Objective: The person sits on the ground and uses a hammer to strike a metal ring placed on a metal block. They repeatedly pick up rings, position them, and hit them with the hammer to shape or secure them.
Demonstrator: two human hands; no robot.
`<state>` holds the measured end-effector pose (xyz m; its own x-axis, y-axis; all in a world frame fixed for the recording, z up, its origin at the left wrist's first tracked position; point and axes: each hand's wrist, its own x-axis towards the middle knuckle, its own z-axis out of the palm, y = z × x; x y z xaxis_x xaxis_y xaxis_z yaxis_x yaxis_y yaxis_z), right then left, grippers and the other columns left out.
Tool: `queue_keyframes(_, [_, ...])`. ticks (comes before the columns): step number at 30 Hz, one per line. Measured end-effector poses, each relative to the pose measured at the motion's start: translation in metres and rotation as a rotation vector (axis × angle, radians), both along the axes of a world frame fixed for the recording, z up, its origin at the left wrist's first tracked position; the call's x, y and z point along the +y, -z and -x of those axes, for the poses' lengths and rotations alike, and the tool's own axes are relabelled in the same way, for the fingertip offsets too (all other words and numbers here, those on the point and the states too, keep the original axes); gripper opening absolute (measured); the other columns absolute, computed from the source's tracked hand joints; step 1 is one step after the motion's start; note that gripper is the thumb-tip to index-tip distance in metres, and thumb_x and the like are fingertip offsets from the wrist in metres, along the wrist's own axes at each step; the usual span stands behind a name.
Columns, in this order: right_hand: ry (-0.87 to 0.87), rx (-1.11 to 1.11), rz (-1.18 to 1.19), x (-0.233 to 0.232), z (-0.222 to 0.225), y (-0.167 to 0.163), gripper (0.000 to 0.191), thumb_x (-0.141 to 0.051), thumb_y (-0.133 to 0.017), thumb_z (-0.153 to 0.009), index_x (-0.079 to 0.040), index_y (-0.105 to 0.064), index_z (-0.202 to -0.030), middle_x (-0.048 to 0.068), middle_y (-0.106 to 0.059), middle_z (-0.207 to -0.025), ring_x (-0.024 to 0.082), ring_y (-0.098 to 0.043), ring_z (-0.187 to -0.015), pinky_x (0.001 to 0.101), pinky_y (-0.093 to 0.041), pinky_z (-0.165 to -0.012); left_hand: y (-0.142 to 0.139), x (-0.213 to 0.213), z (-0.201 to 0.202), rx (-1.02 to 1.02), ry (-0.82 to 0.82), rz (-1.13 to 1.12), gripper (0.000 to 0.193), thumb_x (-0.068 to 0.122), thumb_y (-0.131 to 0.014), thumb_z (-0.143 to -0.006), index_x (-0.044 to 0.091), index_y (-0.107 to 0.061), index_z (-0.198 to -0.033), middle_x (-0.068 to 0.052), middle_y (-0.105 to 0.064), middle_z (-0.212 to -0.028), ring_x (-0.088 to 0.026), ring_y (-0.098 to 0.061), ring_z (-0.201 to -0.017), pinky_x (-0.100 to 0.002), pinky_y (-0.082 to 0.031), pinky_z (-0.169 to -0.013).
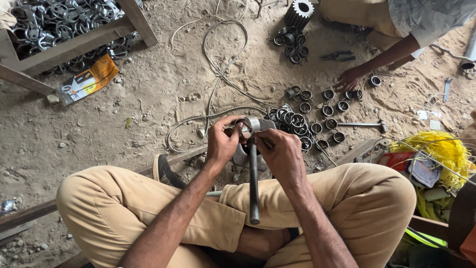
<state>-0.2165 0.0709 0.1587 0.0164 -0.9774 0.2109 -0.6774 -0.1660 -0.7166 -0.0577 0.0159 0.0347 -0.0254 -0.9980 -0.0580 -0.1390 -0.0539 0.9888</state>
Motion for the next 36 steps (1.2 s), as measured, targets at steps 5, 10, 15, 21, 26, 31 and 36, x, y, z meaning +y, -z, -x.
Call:
queue_keyframes(5, [0.013, -0.004, -0.005, -0.001, -0.001, -0.002, 0.012, -0.009, -0.078, -0.086, 0.0, -0.077, -0.095, 0.014, -0.077, -0.081, 0.02, -0.078, -0.07, 0.0318, -0.06, -0.062, -0.032, 0.003, -0.001, -0.048, 0.015, 0.131, 0.02, 0.008, -0.07, -0.093, 0.007, -0.076, -0.113, -0.01, -0.076, -0.109, -0.021, -0.074, -0.096, -0.034, -0.062, -0.081])
queue_keyframes(10, [0.009, -0.06, -0.021, 0.001, -0.002, -0.007, 0.011, -0.009, -0.076, -0.089, 0.0, -0.077, -0.095, 0.014, -0.077, -0.079, 0.019, -0.077, -0.067, 0.0317, -0.059, -0.061, -0.033, 0.003, -0.001, -0.093, 0.002, 0.275, 0.02, 0.004, -0.07, -0.094, 0.005, -0.078, -0.113, -0.011, -0.078, -0.108, -0.021, -0.074, -0.099, -0.033, -0.058, -0.088])
queue_keyframes(15, [0.036, -0.043, -0.074, 0.001, -0.003, -0.008, 0.012, -0.009, -0.076, -0.088, 0.001, -0.076, -0.094, 0.014, -0.076, -0.075, 0.02, -0.076, -0.063, 0.0325, -0.057, -0.058, -0.025, 0.004, -0.002, -0.078, 0.008, 0.177, 0.022, 0.006, -0.068, -0.093, 0.008, -0.077, -0.114, -0.009, -0.077, -0.109, -0.018, -0.075, -0.097, -0.031, -0.061, -0.082])
queue_keyframes(21, [-0.008, -0.025, -0.013, 0.0, -0.001, 0.0, 0.011, -0.009, -0.076, -0.089, -0.001, -0.075, -0.095, 0.013, -0.078, -0.08, 0.019, -0.078, -0.068, 0.0309, -0.061, -0.061, -0.001, -0.001, -0.001, -0.177, -0.017, 0.431, 0.017, 0.005, -0.073, -0.096, 0.005, -0.078, -0.112, -0.011, -0.079, -0.11, -0.022, -0.073, -0.103, -0.04, -0.053, -0.098])
queue_keyframes(26, [0.001, -0.006, -0.003, 0.0, -0.001, 0.002, 0.011, -0.008, -0.076, -0.088, 0.0, -0.075, -0.096, 0.014, -0.077, -0.08, 0.021, -0.077, -0.069, 0.032, -0.06, -0.061, 0.013, -0.002, 0.001, -0.061, -0.023, 0.319, 0.019, 0.007, -0.07, -0.094, 0.006, -0.076, -0.112, -0.011, -0.075, -0.109, -0.021, -0.072, -0.1, -0.036, -0.059, -0.092])
queue_keyframes(31, [0.005, -0.003, 0.02, 0.001, -0.002, 0.0, 0.011, -0.008, -0.077, -0.088, -0.001, -0.075, -0.096, 0.014, -0.075, -0.079, 0.022, -0.076, -0.067, 0.034, -0.058, -0.059, 0.001, -0.001, 0.0, -0.047, 0.005, 0.233, 0.02, 0.005, -0.069, -0.094, 0.005, -0.077, -0.112, -0.012, -0.076, -0.107, -0.02, -0.074, -0.091, -0.033, -0.063, -0.077])
queue_keyframes(36, [-0.022, 0.034, 0.067, 0.002, -0.004, -0.001, 0.011, -0.009, -0.076, -0.09, -0.002, -0.075, -0.099, 0.013, -0.075, -0.084, 0.022, -0.075, -0.067, 0.0327, -0.059, -0.058, -0.016, 0.001, 0.001, 0.06, 0.041, 0.116, 0.021, 0.005, -0.067, -0.095, 0.002, -0.076, -0.114, -0.013, -0.076, -0.108, -0.016, -0.075, -0.077, -0.026, -0.065, -0.058])
